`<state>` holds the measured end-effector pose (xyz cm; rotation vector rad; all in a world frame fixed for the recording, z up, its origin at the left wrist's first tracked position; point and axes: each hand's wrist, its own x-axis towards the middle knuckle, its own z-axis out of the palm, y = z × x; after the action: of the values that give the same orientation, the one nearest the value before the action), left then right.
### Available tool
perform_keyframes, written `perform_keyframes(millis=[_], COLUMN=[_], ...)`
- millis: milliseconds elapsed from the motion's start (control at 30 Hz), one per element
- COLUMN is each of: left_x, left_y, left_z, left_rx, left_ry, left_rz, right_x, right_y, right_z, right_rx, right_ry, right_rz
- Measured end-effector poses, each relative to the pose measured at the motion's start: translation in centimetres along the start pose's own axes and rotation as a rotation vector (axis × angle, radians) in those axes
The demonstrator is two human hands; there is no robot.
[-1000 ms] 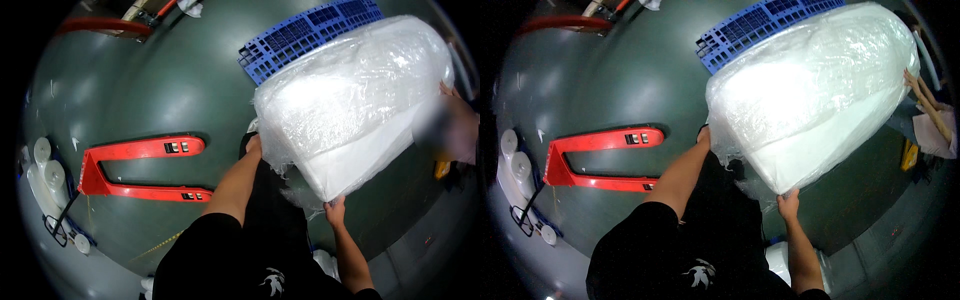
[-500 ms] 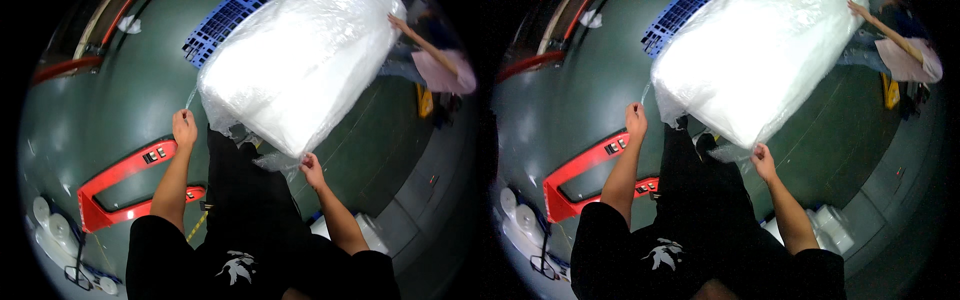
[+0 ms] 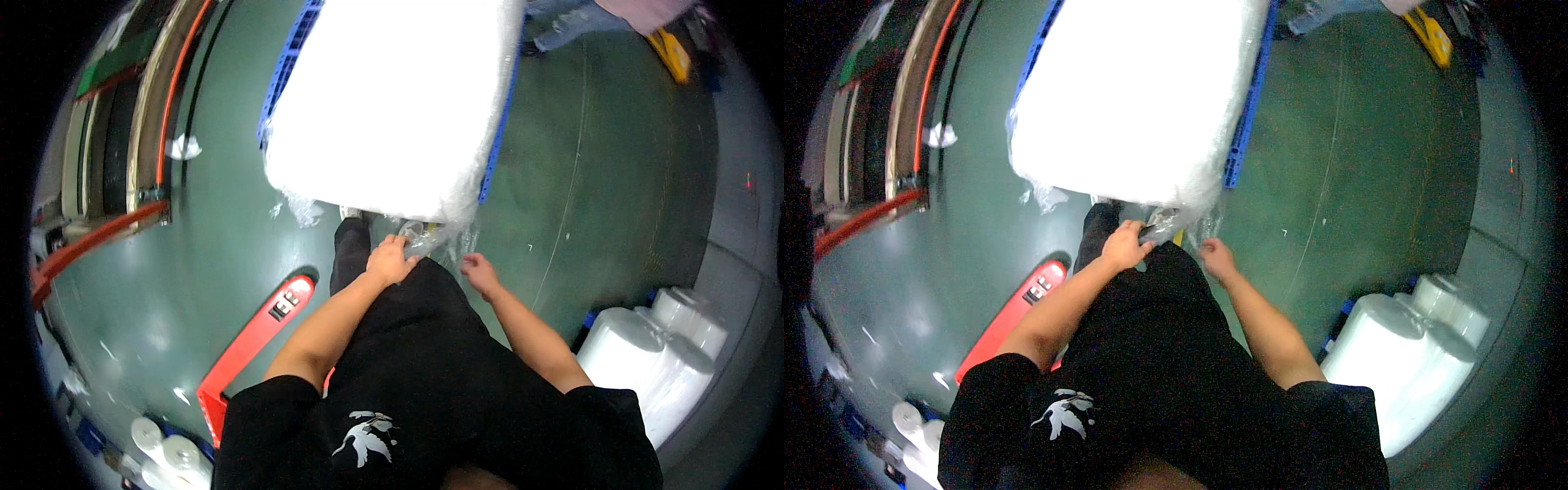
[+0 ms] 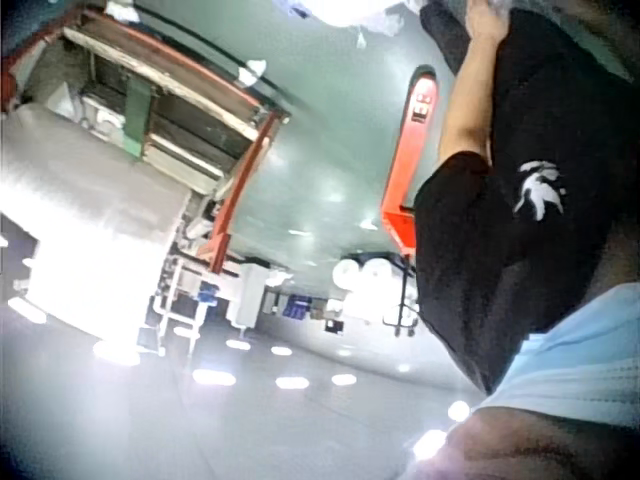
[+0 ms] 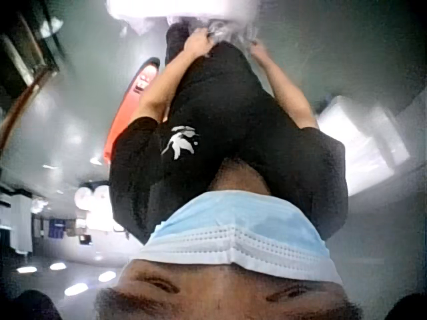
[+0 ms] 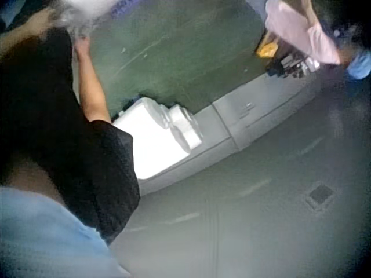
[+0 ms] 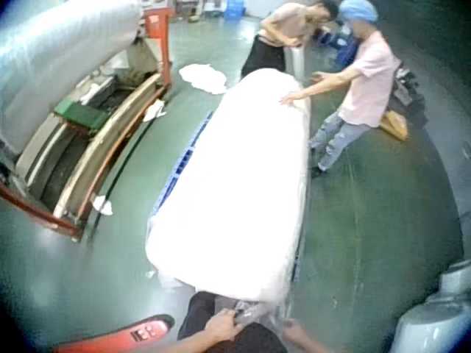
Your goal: The person moves a large white cylindrical roll wrapped in plastic from a blue pallet onto the floor, then uses a red manual pallet jack to reposition the pallet and roll. They also handle a blue plastic pallet and coordinate with coworkers to shift the roll.
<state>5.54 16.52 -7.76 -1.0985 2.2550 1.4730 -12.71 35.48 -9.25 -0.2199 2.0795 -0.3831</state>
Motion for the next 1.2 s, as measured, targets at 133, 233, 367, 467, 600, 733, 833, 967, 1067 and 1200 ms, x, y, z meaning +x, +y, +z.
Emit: perform_keyframes(millis=[133,233,367,467,600,733,833,967,1067,1200], left_x=[3.7,5.5,2.8,2.2,2.8,3.7,2.5,2.9,3.4,3.4], left_y=[2.2,3.0,4.1,3.7,4.7,2.4,7.3,7.9,6.0,5.9], left_z=[4.2,5.1,4.2,4.5,4.2,6.0,4.6,3.9,3.5,4.4], left_rx=[0.176,0.243,0.349,0.403,0.374,0.454,0.471,0.485,0.520,0.467], left_ry=[-0.077,-0.180,-0.244,-0.217,-0.150,-0.158,-0.154,-0.238,-0.286,-0.197], left_rz=[-0.047,-0.022,-0.030,-0.066,-0.244,-0.205,-0.259,-0.307,-0.297,-0.401], right_x=[-1.4,-3.6,-1.7,-0.6,-0.6,-1.1,-1.7,2.0,1.5,0.6], right_y=[2.8,2.6,9.3,11.6,10.3,8.6,7.3,10.1,8.7,7.8], right_z=[-0.4,-2.5,-2.8,-2.9,-3.4,-2.6,-2.6,2.7,4.6,8.0], right_rx=[-0.017,-0.063,-0.056,-0.138,-0.224,-0.254,-0.152,-0.044,0.032,0.026], right_ry=[-0.041,0.004,0.009,0.024,-0.073,-0.120,-0.248,-0.264,-0.211,-0.106], right_rz=[-0.094,-0.125,-0.032,-0.009,-0.046,-0.061,0.018,-0.029,-0.083,-0.152])
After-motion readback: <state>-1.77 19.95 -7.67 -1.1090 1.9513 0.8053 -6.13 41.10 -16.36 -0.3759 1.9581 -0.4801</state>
